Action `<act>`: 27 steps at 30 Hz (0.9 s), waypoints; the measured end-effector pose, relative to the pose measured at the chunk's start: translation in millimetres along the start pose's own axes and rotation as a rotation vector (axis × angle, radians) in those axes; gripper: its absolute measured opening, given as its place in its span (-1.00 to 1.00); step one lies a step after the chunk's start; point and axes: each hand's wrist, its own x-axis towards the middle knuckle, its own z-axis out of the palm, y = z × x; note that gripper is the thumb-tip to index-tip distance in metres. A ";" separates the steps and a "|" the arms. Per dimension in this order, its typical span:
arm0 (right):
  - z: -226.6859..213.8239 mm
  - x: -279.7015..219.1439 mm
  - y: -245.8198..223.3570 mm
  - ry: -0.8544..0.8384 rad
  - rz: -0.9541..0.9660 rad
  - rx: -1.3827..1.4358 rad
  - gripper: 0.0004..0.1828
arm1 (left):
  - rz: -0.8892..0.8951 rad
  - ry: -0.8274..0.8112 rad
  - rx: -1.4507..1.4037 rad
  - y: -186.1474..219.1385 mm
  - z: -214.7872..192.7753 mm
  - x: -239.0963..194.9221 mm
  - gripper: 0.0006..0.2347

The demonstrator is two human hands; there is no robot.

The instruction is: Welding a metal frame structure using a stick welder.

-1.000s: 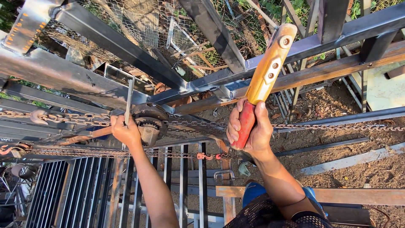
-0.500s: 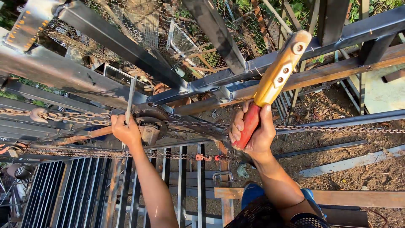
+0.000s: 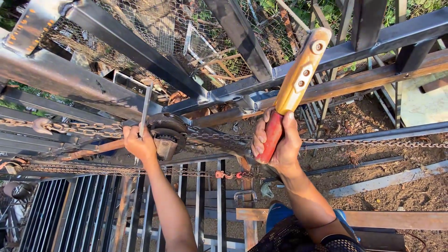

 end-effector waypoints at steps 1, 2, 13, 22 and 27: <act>0.1 0.6 0.1 -0.002 0.002 -0.002 -0.43 | -0.002 0.002 0.000 -0.1 0.6 0.1 -0.87; 0.3 0.6 0.4 -0.001 -0.003 -0.002 -0.43 | 0.000 0.006 -0.001 -0.2 0.9 0.1 -0.87; -4.1 -3.9 3.4 0.036 -0.045 0.044 -0.44 | -0.009 0.004 -0.006 4.6 -0.3 -0.2 -0.84; 0.0 -1.6 2.1 0.012 -0.023 0.008 -0.43 | 0.011 0.007 -0.010 1.6 0.3 -0.3 -0.86; 1.7 0.8 3.0 0.000 -0.024 -0.015 -0.44 | 0.000 -0.005 -0.001 0.7 0.5 -1.6 -0.85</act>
